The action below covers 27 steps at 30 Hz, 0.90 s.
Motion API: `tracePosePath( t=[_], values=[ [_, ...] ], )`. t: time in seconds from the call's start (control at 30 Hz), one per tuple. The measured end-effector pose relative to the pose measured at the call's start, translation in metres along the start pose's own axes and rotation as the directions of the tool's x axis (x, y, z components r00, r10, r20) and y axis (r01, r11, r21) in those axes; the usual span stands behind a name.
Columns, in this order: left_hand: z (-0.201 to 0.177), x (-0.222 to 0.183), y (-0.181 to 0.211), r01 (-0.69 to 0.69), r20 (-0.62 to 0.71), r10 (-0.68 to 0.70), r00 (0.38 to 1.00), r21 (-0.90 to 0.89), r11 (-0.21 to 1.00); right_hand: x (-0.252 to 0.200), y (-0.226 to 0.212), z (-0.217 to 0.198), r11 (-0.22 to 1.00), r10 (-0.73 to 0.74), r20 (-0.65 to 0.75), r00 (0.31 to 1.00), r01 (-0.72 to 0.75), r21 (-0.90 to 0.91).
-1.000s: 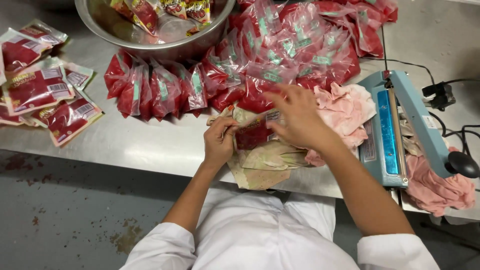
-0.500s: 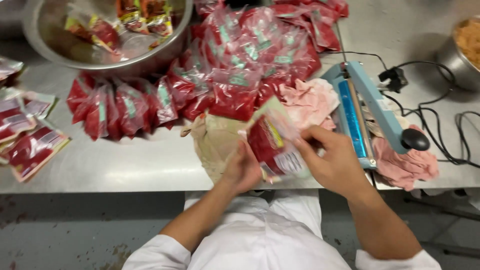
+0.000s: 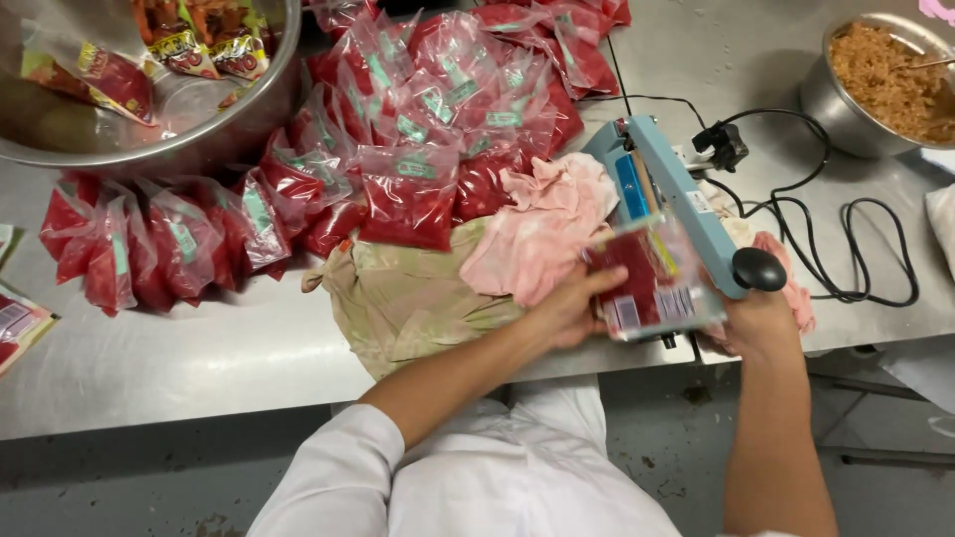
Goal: Using a manual heat sealer to close plastic food packets on a production table.
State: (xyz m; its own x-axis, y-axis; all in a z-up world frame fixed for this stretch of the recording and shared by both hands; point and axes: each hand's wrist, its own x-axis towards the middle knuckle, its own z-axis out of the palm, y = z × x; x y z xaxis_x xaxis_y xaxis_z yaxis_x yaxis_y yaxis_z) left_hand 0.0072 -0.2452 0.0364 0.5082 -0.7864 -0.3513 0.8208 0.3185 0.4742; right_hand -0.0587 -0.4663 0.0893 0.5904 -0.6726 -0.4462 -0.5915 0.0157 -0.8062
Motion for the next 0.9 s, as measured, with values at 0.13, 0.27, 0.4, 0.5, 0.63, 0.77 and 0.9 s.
tracePosePath(
  t=[0.13,0.27,0.4,0.5,0.63,0.77,0.9],
  values=[
    [0.007,0.036,0.026,-0.061,-0.266,0.088,0.96,0.109,0.992,0.106,0.024,0.006,0.905,-0.144,0.342,0.929,-0.017,0.425],
    [0.007,0.066,0.013,-0.214,-0.321,0.346,0.882,0.381,0.899,0.121,0.025,0.01,0.973,-0.198,0.307,0.931,0.15,0.173],
    [0.012,0.083,0.022,-0.081,-0.461,0.419,0.782,0.591,0.803,0.069,-0.017,0.017,0.939,-0.314,0.408,0.857,0.344,0.001],
    [0.011,0.082,0.018,-0.074,-0.484,0.431,0.761,0.596,0.8,0.008,-0.058,0.032,0.831,-0.438,0.397,0.807,0.531,-0.163],
    [0.018,0.073,0.024,-0.082,-0.485,0.433,0.76,0.589,0.804,0.102,-0.052,0.043,0.801,-0.442,0.303,0.844,0.524,-0.289],
    [0.037,0.044,0.038,-0.06,-0.48,0.401,0.78,0.58,0.812,0.102,-0.066,0.056,0.822,-0.413,0.3,0.86,0.494,-0.284],
    [0.042,0.044,0.046,-0.041,-0.488,0.402,0.775,0.595,0.803,0.0,-0.102,0.074,0.885,-0.416,0.314,0.853,0.459,-0.074]
  ],
)
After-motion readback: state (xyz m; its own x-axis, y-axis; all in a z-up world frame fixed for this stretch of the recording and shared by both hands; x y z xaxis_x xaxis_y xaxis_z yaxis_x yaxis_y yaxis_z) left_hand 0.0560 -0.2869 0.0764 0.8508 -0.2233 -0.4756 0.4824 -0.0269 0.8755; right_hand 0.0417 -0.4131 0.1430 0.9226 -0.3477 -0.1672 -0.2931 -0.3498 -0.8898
